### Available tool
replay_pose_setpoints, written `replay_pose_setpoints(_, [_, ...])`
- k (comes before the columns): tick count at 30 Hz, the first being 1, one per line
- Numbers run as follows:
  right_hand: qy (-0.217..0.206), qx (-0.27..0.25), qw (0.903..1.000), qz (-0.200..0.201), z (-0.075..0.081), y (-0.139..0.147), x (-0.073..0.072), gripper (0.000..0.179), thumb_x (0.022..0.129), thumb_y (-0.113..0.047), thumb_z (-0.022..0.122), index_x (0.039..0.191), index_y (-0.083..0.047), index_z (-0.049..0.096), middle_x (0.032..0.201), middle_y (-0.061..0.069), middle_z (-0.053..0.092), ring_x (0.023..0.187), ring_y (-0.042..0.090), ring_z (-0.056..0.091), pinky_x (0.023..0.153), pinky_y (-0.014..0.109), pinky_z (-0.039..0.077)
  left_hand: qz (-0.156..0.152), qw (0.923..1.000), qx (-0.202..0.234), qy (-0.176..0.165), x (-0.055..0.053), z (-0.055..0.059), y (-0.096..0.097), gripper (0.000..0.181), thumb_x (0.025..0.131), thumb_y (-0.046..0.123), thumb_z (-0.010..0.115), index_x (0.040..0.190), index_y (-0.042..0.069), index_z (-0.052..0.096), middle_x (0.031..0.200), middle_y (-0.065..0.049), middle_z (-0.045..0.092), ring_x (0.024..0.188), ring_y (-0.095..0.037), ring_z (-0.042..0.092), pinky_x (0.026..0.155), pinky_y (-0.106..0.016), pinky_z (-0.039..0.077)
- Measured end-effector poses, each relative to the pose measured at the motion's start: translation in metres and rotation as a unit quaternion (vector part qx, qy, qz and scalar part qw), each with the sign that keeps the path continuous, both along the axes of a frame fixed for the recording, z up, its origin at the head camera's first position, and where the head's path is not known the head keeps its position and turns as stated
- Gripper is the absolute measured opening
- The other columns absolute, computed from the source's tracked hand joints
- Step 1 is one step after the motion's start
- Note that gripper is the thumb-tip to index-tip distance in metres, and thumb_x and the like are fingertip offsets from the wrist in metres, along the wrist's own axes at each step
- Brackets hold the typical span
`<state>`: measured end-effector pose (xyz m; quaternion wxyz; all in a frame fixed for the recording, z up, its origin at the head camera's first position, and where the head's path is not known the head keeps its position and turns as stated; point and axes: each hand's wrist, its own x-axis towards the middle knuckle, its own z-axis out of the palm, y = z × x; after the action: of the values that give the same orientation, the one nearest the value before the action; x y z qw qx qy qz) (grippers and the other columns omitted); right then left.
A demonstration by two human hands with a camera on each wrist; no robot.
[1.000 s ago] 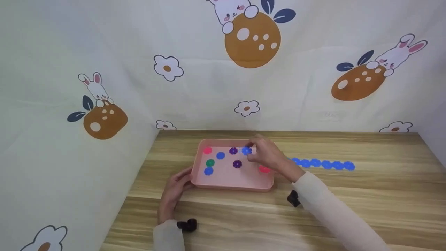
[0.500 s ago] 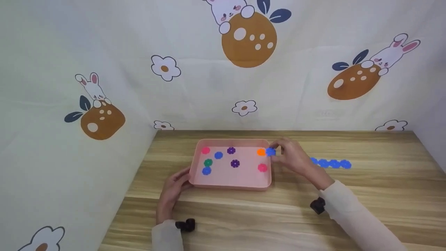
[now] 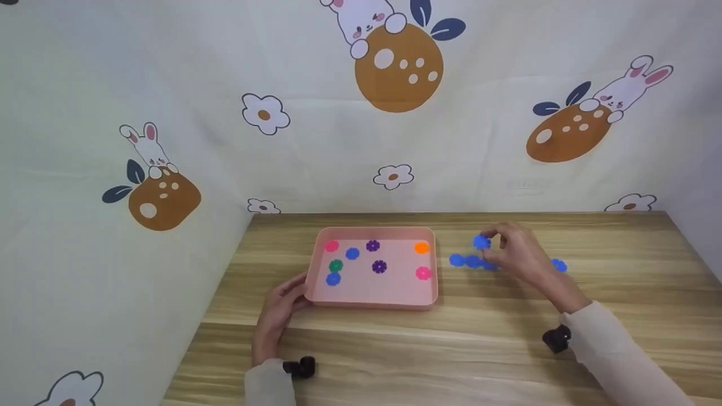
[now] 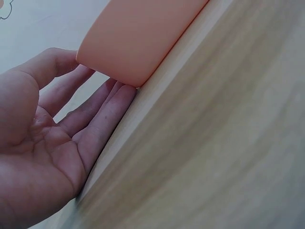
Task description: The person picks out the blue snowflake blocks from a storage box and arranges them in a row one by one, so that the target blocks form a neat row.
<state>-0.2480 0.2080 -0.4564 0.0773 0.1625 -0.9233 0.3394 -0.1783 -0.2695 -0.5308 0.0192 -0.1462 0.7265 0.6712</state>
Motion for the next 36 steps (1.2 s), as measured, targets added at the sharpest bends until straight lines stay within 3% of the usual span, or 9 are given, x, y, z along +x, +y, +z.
replay_pose_setpoints(16, [-0.001,0.030,0.9956,-0.088,-0.011,0.092,0.014,0.032,0.083,-0.007,0.072,0.111,0.006,0.070,0.106,0.025,0.067,0.076,0.021,0.051,0.054,0.018,0.039,0.006,0.9999,-0.009,-0.006,-0.002,-0.001,-0.001,0.037,0.099,0.022,0.062,0.136,0.016,0.062,0.141,-0.012,0.062,0.112,-0.022,0.070,0.094,-0.032,0.060])
replay_pose_setpoints(18, [-0.001,0.035,0.9949,-0.095,-0.012,0.100,0.014,0.032,0.082,-0.007,0.072,0.111,0.006,0.070,0.106,0.025,0.066,0.075,0.021,0.051,0.054,0.019,0.039,0.006,1.0000,0.000,0.006,-0.003,-0.001,-0.001,0.038,0.099,0.018,0.062,0.137,0.011,0.061,0.141,-0.017,0.061,0.111,-0.023,0.070,0.093,-0.033,0.060])
replay_pose_setpoints(23, [-0.017,0.047,0.9931,-0.106,-0.015,0.117,0.014,0.032,0.082,-0.008,0.071,0.111,0.006,0.070,0.108,0.026,0.065,0.078,0.022,0.052,0.055,0.019,0.039,0.009,0.9995,0.019,0.021,-0.004,-0.002,-0.001,0.040,0.098,0.010,0.062,0.136,0.000,0.059,0.139,-0.025,0.059,0.107,-0.023,0.071,0.090,-0.033,0.062])
replay_pose_setpoints(29, [-0.065,0.068,0.9893,-0.111,-0.021,0.135,0.012,0.037,0.086,-0.016,0.072,0.116,0.006,0.067,0.115,0.028,0.060,0.089,0.031,0.053,0.063,0.023,0.042,0.006,0.9999,0.004,0.011,-0.004,-0.002,0.001,0.040,0.098,0.015,0.063,0.137,0.005,0.059,0.140,-0.023,0.060,0.107,-0.024,0.071,0.092,-0.033,0.061])
replay_pose_setpoints(36, [-0.096,0.085,0.9874,-0.093,-0.038,0.154,0.008,0.040,0.086,-0.017,0.073,0.116,0.008,0.066,0.115,0.031,0.061,0.087,0.029,0.055,0.063,0.021,0.043,0.009,0.9999,0.003,-0.009,-0.003,-0.002,0.000,0.040,0.099,0.018,0.063,0.138,0.011,0.060,0.143,-0.018,0.059,0.114,-0.024,0.069,0.095,-0.033,0.060])
